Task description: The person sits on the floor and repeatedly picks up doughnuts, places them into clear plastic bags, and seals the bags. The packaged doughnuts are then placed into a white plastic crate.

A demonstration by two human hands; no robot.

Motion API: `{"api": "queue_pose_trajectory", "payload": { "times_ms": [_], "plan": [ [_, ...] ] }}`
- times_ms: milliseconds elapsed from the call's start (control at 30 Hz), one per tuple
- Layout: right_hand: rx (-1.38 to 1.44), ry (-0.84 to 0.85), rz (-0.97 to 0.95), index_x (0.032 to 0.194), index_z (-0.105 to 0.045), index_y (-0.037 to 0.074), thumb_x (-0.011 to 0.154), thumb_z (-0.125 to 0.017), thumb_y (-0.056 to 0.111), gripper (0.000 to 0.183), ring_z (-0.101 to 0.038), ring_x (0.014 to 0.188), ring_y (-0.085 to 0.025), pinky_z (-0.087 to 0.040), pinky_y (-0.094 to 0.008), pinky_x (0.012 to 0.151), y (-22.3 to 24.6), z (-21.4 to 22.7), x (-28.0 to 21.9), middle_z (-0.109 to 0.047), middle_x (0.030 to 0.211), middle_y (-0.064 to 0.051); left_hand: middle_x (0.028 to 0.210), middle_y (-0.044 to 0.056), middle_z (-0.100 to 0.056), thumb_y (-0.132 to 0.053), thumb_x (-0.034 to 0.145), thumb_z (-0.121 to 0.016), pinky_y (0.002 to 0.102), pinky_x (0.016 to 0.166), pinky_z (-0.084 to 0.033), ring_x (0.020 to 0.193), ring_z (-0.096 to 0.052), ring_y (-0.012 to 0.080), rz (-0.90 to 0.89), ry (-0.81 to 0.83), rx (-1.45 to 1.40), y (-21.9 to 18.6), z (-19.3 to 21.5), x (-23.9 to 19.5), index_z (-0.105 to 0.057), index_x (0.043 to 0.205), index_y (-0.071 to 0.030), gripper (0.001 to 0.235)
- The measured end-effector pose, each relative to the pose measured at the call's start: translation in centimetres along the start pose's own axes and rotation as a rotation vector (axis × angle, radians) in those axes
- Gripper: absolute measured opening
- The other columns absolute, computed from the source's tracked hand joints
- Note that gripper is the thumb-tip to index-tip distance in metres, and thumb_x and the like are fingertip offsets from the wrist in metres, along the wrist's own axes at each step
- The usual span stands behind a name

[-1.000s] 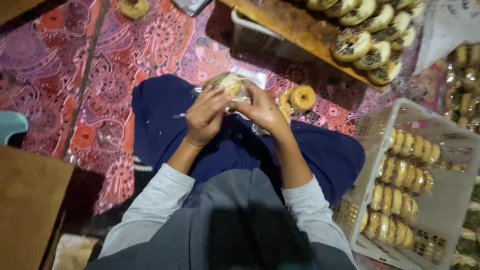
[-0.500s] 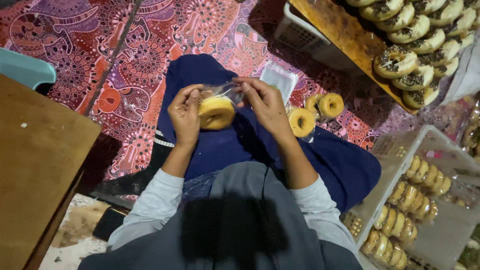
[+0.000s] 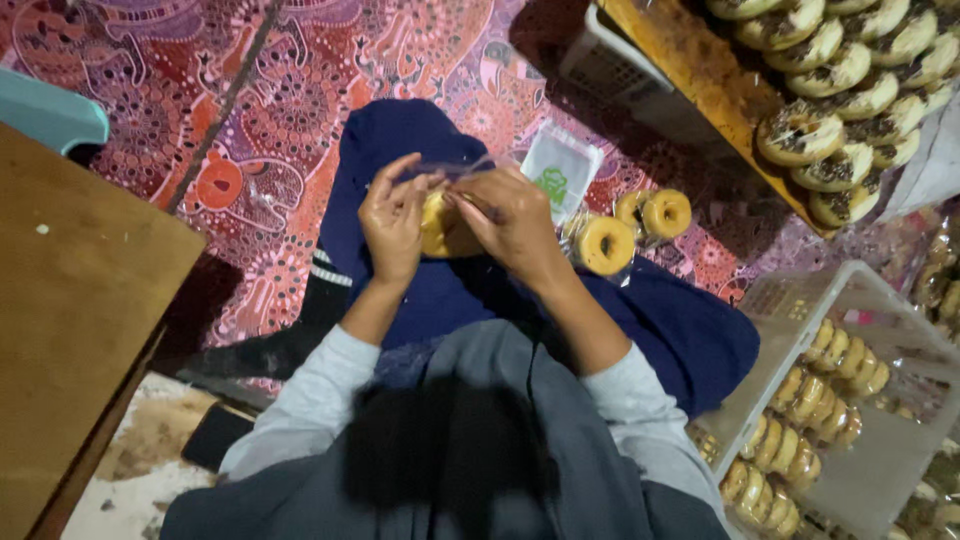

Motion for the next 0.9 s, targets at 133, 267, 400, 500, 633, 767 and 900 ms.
{"api": "queue_pose_trajectory", "payload": {
  "times_ms": [133, 267, 400, 500, 633, 767, 900],
  "plan": [
    [-0.056, 0.017, 0.160, 0.119, -0.069, 0.004, 0.090, -0.072, 0.004, 0.030, -0.071, 0.105, -0.029, -0.058, -0.039, 0.091, 0.7, -0.1, 1.2, -0.073, 0.115, -0.011, 0.104, 0.009, -0.073, -0.001, 0.108, -0.060, 0.024, 0.085, -0.054, 0.096, -0.068, 0.0093, -0.031, -0.002, 0.048, 0.0, -0.3, 0.0, -0.066, 0.120, 0.005, 0.015],
    [-0.095, 0.089, 0.138, 0.131, -0.066, 0.004, 0.089, -0.076, 0.003, 0.043, -0.071, 0.100, -0.029, -0.057, -0.040, 0.088, -0.6, -0.8, 0.5, -0.071, 0.106, -0.011, 0.083, 0.007, -0.065, -0.001, 0.106, -0.063, 0.027, 0.069, -0.049, 0.079, -0.058, 0.0075, 0.013, 0.008, 0.288, -0.4, -0.9, -0.9, -0.072, 0.114, 0.004, 0.013],
    [-0.035, 0.043, 0.039, 0.127, -0.065, 0.005, 0.085, -0.078, 0.003, 0.044, -0.070, 0.096, -0.032, -0.057, -0.040, 0.084, -4.4, -0.9, -0.2, -0.071, 0.107, -0.016, 0.091, 0.006, -0.074, -0.004, 0.101, -0.065, 0.028, 0.069, -0.056, 0.078, -0.073, 0.0093, -0.228, 0.061, 0.549, -3.0, -1.7, -1.8, -0.072, 0.106, 0.004, 0.011],
    [-0.141, -0.213, -0.242, 0.130, -0.066, 0.005, 0.084, -0.070, -0.004, 0.047, -0.072, 0.094, -0.028, -0.059, -0.037, 0.082, -9.3, 2.1, 0.4, -0.073, 0.108, -0.017, 0.104, 0.008, -0.078, -0.003, 0.106, -0.060, 0.029, 0.088, -0.060, 0.097, -0.076, 0.0136, -0.203, 0.064, 0.379, -4.5, -2.7, -2.0, -0.072, 0.109, 0.002, 0.013],
    [-0.157, 0.124, -0.852, 0.130, -0.071, 0.008, 0.102, -0.072, 0.012, 0.028, -0.074, 0.089, -0.024, -0.056, -0.036, 0.081, -12.6, 3.6, -4.2, -0.078, 0.104, -0.019, 0.116, 0.014, -0.075, -0.005, 0.108, -0.057, 0.030, 0.103, -0.056, 0.109, -0.072, 0.0160, -0.095, -0.138, 0.024, -6.2, -3.2, -1.0, -0.070, 0.118, 0.001, 0.018],
    [1.106, 0.147, -0.521, 0.155, -0.027, 0.015, 0.094, -0.072, 0.011, 0.076, -0.049, 0.135, -0.013, -0.045, -0.032, 0.111, -8.9, -3.5, -10.4, -0.042, 0.151, 0.003, 0.128, 0.019, -0.071, -0.010, 0.108, -0.063, 0.038, 0.115, -0.050, 0.125, -0.067, 0.0294, -0.334, 0.039, 0.407, -7.2, -5.3, -3.0, -0.070, 0.122, 0.000, 0.019],
    [0.844, 0.104, -0.720, 0.154, -0.043, 0.005, 0.098, -0.065, 0.019, 0.062, -0.055, 0.119, -0.016, -0.045, -0.028, 0.096, -10.0, -7.0, -9.8, -0.058, 0.138, -0.006, 0.133, 0.043, -0.049, -0.020, 0.105, -0.062, 0.046, 0.110, -0.037, 0.127, -0.046, 0.0531, -0.519, -0.117, 0.913, -7.8, -3.7, -2.3, -0.056, 0.130, 0.021, 0.048]
  ]
}}
Point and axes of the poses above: each hand's wrist, its own x-axis towards the middle knuckle, its own z-axis out of the back of the hand, y = z × x, the point moved 3 cm from there along x, towards the middle knuckle
